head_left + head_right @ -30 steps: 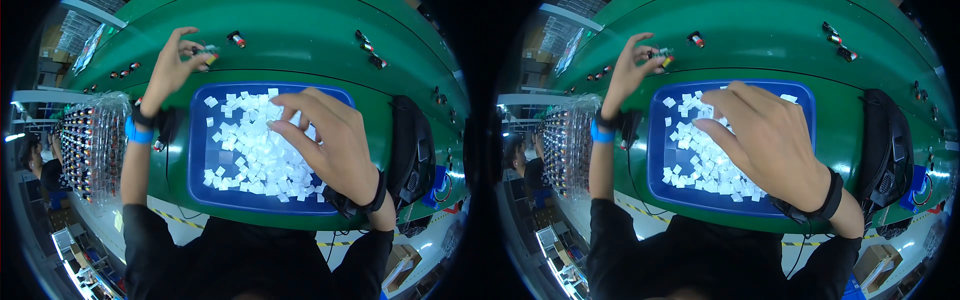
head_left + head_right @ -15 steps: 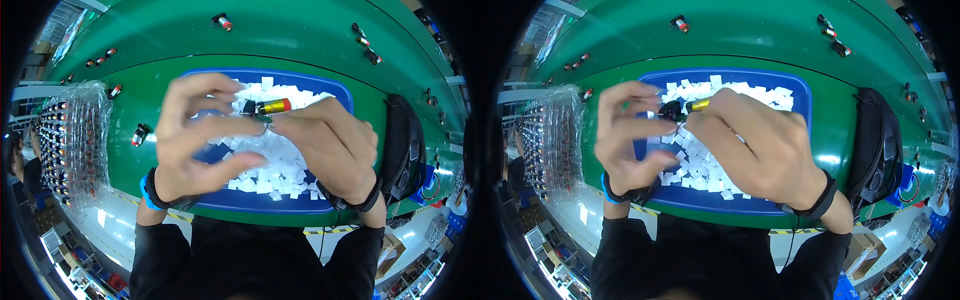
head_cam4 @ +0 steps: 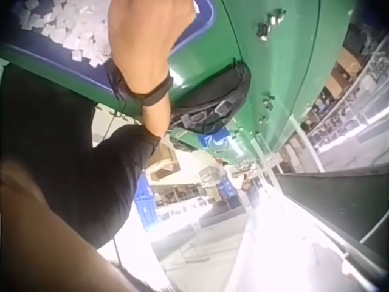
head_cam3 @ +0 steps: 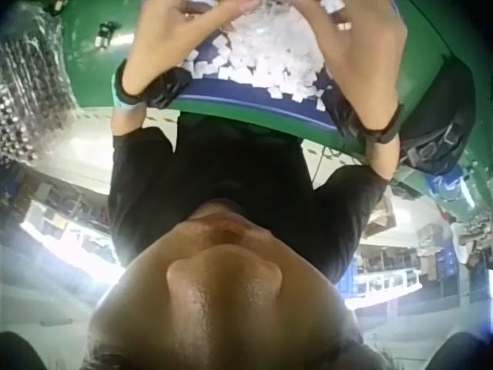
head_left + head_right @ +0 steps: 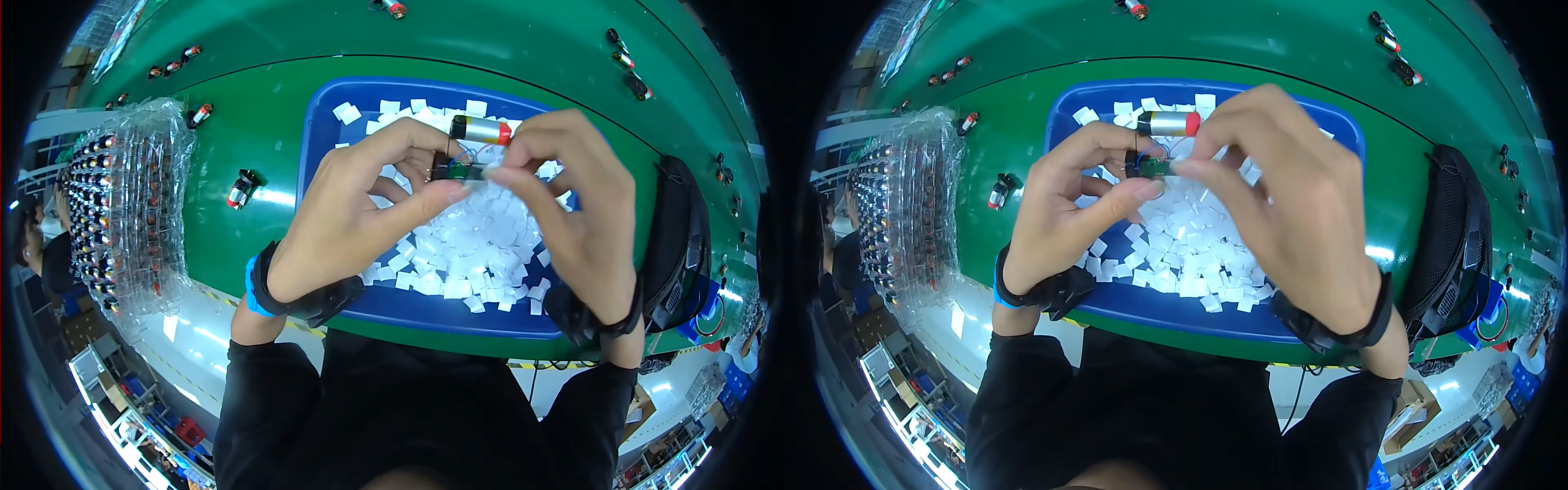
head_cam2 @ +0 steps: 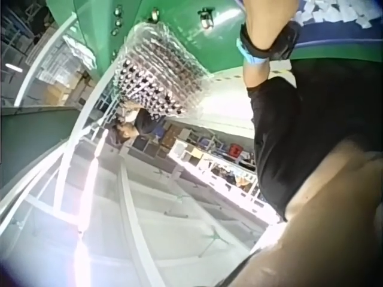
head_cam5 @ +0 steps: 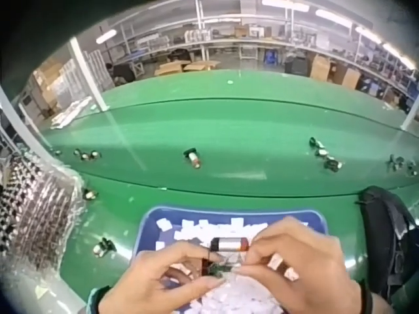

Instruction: The person assembles electronic components by fitting a battery and a circuit board into a black plastic housing. They press the pieces together and place the finished unit onto the green workbench before repeating the process.

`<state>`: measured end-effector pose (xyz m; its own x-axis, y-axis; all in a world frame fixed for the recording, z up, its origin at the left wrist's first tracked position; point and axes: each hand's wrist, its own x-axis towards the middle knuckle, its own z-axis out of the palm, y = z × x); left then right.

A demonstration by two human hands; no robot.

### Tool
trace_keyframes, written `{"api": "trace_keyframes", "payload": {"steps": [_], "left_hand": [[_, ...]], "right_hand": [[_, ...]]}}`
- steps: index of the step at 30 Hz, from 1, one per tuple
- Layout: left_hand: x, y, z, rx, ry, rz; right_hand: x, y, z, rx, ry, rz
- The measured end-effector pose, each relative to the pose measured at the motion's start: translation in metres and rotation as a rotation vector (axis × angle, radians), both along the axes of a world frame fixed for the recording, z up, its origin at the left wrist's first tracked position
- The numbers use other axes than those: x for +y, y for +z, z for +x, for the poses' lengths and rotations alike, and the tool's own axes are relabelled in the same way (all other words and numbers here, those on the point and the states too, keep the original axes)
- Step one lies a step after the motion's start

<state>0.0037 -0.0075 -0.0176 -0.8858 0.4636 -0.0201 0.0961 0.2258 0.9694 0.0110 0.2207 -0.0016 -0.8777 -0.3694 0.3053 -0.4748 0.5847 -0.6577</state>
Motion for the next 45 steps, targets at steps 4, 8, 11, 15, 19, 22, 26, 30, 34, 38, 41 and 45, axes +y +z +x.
{"api": "trace_keyframes", "payload": {"steps": [4, 8, 11, 15, 19, 22, 26, 30, 34, 38, 41, 45], "left_hand": [[0.000, -0.003, -0.001, 0.029, 0.011, -0.011], [0.002, 0.000, 0.000, 0.032, -0.012, -0.003], [0.003, 0.003, 0.001, 0.106, -0.121, -0.106], [0.008, -0.002, 0.010, -0.016, 0.107, 0.138], [0.007, -0.006, 0.007, 0.153, -0.002, 0.070], [0.011, -0.007, 0.003, 0.326, 0.020, 0.009], [0.006, -0.008, -0.001, 0.384, -0.015, -0.010], [0.005, -0.008, 0.002, 0.592, 0.049, -0.048], [0.013, 0.001, 0.007, 0.116, 0.239, 0.169], [0.009, -0.004, 0.005, 0.058, 0.148, 0.048], [0.010, -0.004, 0.011, -0.009, 0.139, 0.065], [0.004, -0.005, 0.008, -0.205, 0.043, 0.211]], "right_hand": [[0.005, 0.006, -0.006, -0.160, -0.072, -0.086], [0.003, -0.005, -0.008, -0.116, -0.025, -0.180], [0.001, -0.010, -0.006, -0.092, 0.080, -0.223], [-0.005, -0.001, -0.001, -0.306, -0.045, -0.290], [-0.006, 0.003, 0.000, -0.439, -0.110, -0.346], [-0.007, 0.001, 0.002, -0.356, -0.060, -0.346], [-0.013, -0.011, 0.006, -0.133, -0.050, -0.281], [-0.016, -0.009, 0.008, -0.080, -0.066, -0.298], [-0.015, -0.010, 0.005, -0.020, -0.037, -0.319], [-0.007, -0.005, 0.000, 0.135, 0.084, -0.124], [-0.006, -0.001, -0.002, 0.148, 0.117, -0.098], [-0.004, 0.003, -0.005, 0.164, 0.197, -0.110]]}}
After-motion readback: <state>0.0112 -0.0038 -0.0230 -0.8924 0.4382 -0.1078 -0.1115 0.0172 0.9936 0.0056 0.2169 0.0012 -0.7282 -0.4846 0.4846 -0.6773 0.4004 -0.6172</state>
